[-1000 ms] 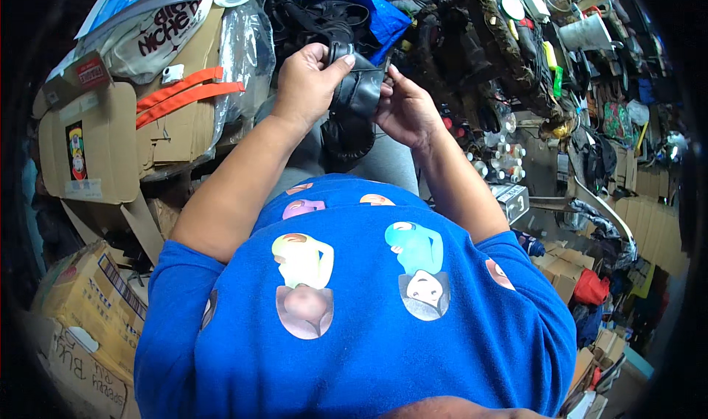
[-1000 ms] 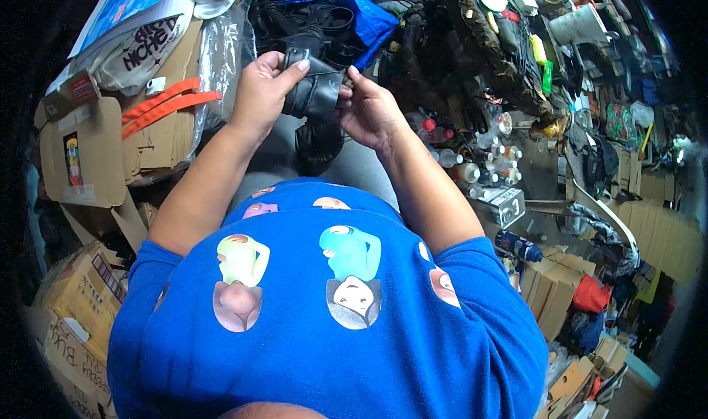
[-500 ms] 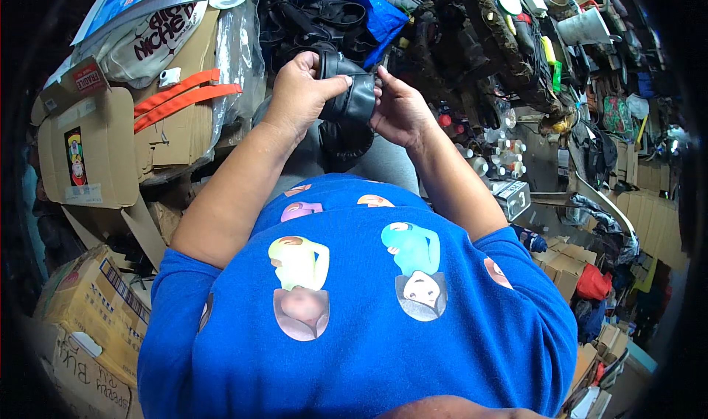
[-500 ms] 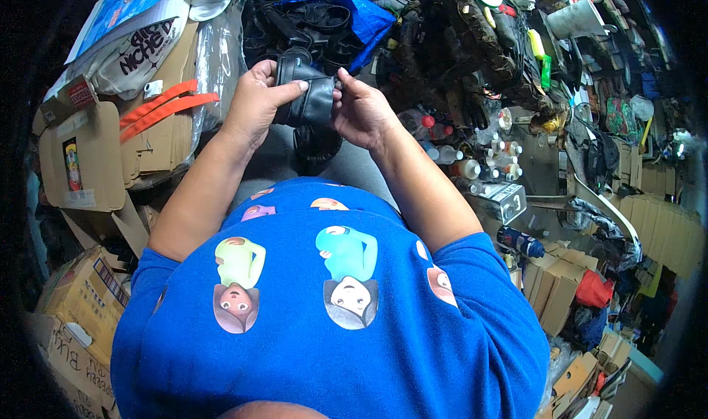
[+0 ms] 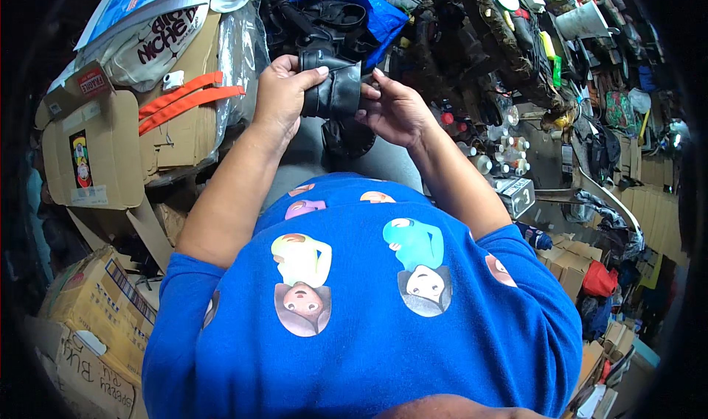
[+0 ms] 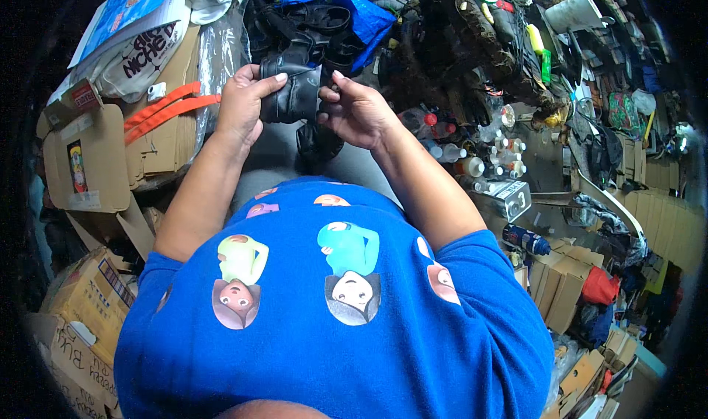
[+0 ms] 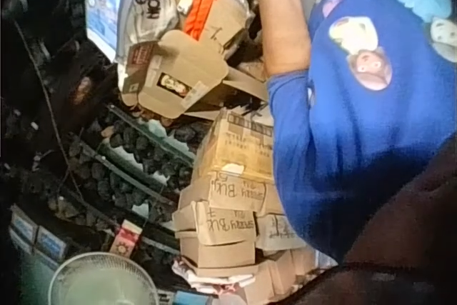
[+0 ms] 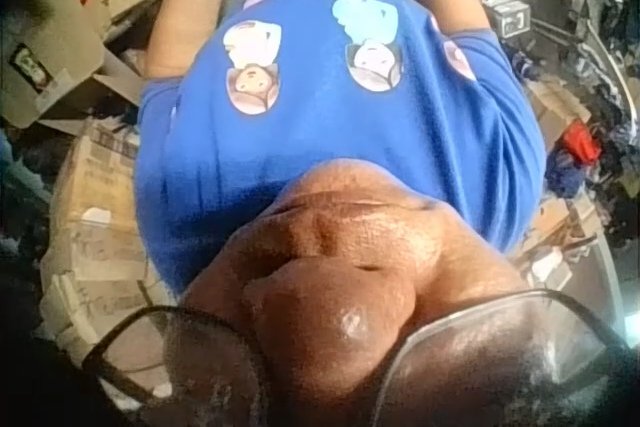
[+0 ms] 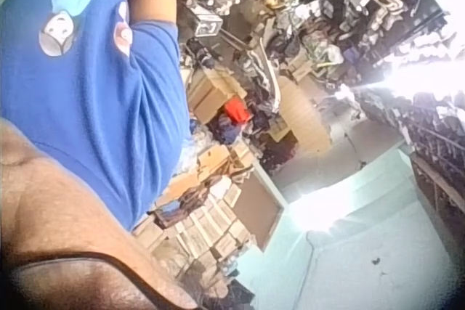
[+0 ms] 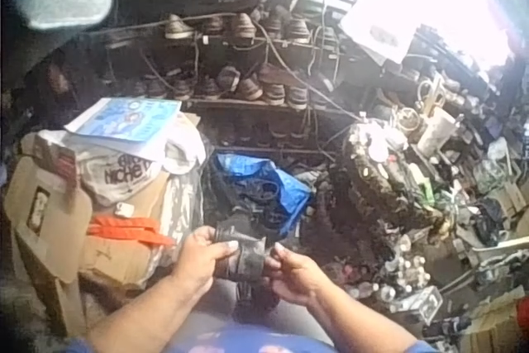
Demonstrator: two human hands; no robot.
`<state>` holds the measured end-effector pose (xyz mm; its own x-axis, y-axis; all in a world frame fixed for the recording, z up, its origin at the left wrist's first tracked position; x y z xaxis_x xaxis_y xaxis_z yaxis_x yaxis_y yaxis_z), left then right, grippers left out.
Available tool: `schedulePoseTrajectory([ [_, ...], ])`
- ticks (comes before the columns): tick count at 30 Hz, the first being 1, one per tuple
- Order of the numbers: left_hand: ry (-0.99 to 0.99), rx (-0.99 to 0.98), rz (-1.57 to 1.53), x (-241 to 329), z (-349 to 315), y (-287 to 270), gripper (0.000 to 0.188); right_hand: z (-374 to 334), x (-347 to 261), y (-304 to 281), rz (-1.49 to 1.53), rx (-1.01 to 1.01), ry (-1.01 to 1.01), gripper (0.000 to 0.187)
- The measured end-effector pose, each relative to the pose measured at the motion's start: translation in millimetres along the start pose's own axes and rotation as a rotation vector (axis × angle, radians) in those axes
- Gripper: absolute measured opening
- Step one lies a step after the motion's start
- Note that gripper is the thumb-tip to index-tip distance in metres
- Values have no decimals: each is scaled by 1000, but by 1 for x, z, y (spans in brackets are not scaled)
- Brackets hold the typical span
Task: Hand stitching or lacing a black leather shoe component using a needle and thread.
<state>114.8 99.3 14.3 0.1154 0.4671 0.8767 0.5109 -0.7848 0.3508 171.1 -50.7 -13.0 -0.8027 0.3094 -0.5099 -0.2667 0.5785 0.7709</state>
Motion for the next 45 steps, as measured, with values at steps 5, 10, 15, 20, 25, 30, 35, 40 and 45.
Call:
schedulePoseTrajectory([
  [5,77,-45,69,17,-4,2,13,-6,-2,-13,47,-45,69,20],
  [10,113,-50,225,22,-8,0,12,-10,-17,2,-661,33,-111,23],
  [15,131,-26,309,23,-12,0,12,-4,-17,8,-1121,-124,-178,20],
  [20,145,-25,378,25,-11,-2,10,-5,-18,22,-1339,-188,-281,23],
  [25,117,-16,289,14,5,-11,15,-12,-16,35,-1119,-121,-344,31],
  [30,-34,28,212,-4,33,-18,12,-13,-6,63,-1590,-58,-730,31],
  [35,39,100,420,-9,52,-23,13,-13,-11,43,-1630,-16,-715,28],
  [40,171,-12,224,63,39,-44,23,-34,-47,-53,-997,380,-254,43],
  [45,373,55,516,66,13,-17,18,-21,-59,-9,-1034,138,-500,42],
])
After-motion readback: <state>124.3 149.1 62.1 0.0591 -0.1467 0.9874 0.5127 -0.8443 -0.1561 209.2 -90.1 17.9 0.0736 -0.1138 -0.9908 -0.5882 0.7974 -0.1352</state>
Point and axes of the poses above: each hand's wrist, its own z-axis towards the middle knuckle, its own y-axis out of the palm, x = y × z, the point moved 6 cm from there along z, towards the middle knuckle, and after that the axes turned 4 degrees about -y, right-handed, at the moved point
